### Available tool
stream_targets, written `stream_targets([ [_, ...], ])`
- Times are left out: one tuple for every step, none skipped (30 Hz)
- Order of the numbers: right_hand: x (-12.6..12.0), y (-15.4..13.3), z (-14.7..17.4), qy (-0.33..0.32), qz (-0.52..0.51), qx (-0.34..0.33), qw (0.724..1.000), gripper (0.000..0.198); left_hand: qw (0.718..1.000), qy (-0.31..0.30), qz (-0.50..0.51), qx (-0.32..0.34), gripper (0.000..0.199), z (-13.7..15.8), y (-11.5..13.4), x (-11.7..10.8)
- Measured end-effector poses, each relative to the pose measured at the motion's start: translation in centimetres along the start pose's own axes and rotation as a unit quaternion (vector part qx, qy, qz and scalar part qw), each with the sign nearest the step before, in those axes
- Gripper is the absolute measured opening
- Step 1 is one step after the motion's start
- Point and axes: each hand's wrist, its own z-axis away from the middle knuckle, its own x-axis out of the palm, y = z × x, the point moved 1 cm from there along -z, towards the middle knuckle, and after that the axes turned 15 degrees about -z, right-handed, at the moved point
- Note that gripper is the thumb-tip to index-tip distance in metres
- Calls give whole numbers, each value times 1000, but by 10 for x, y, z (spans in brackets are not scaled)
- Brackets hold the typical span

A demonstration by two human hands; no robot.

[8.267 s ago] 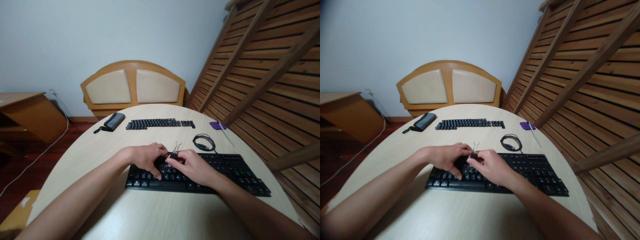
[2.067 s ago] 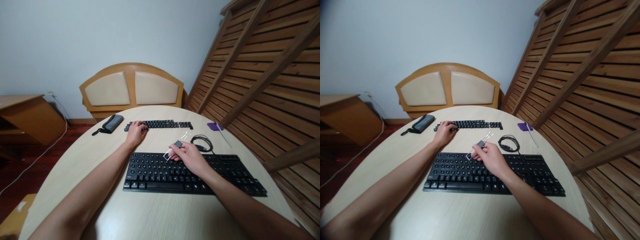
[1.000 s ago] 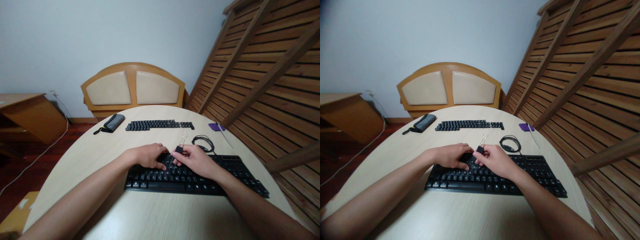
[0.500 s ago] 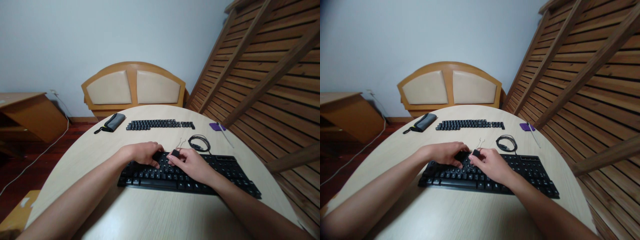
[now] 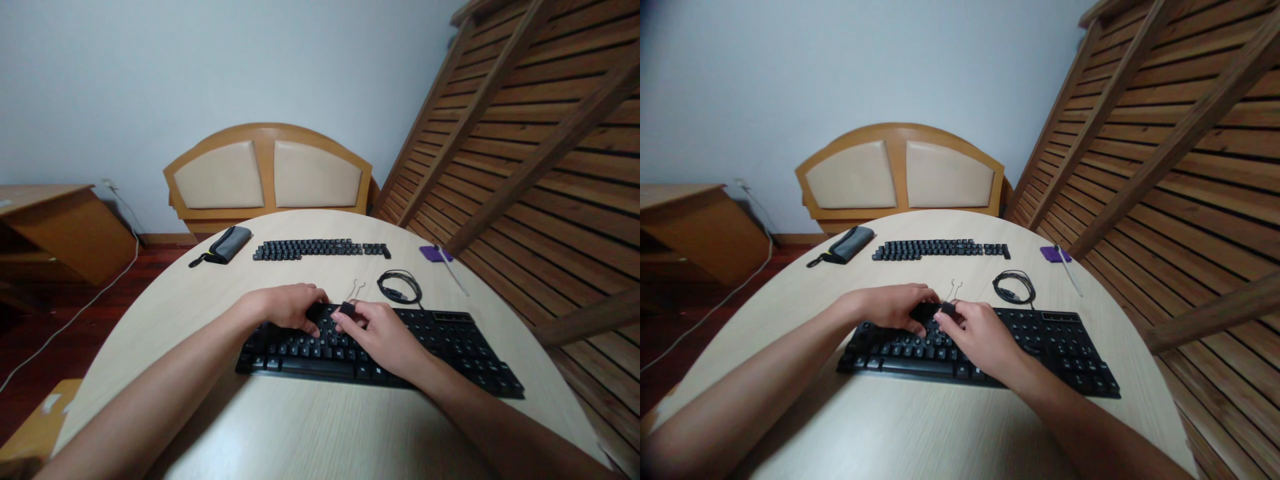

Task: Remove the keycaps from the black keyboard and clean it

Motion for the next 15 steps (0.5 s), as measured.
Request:
stream_targets([
  [0, -1, 0, -4, 3, 0, 1000, 27, 1000, -13, 2, -4, 61, 0, 1, -2],
  [0, -1, 0, -7, 0, 1, 1000, 27, 1000, -23, 4, -6, 62, 0, 2, -3],
  [1, -1, 0, -10, -5, 3, 1000, 27, 999, -30, 6, -9, 62, 1, 3, -4],
  [1, -1, 0, -12, -14, 6, 1000, 27, 999, -32, 6, -12, 62, 1, 4, -5],
  [1, 0, 0, -13, -23, 9, 1000, 27, 999, -33, 6, -14, 62, 1, 4, -6],
  [1, 1, 0, -15, -32, 14, 999, 27, 999, -33, 5, -15, 62, 1, 5, -6],
  [2, 2, 0, -16, -41, 19, 999, 27, 999, -33, 4, -15, 62, 1, 4, -6],
  [2, 3, 0, -16, -50, 25, 998, 28, 999, -32, 2, -14, 63, 1, 4, -5],
  [2, 3, 0, -16, -57, 30, 998, 28, 999, -32, 0, -14, 63, 1, 4, -5],
  [1, 4, -1, -16, -61, 34, 997, 28, 999, -32, 0, -13, 63, 1, 3, -4],
  [1, 5, -1, -15, -64, 37, 997, 29, 999, -32, -1, -13, 63, 0, 3, -4],
  [1, 5, -1, -14, -65, 39, 997, 29, 999, -32, -1, -14, 64, 0, 3, -4],
  [1, 5, -1, -13, -65, 40, 997, 30, 999, -33, 0, -14, 64, 0, 4, -4],
  [1, 5, -1, -13, -64, 41, 997, 30, 999, -33, 0, -15, 64, 0, 4, -4],
  [2, 5, -1, -13, -62, 42, 997, 31, 999, -33, 1, -14, 64, 0, 4, -5],
])
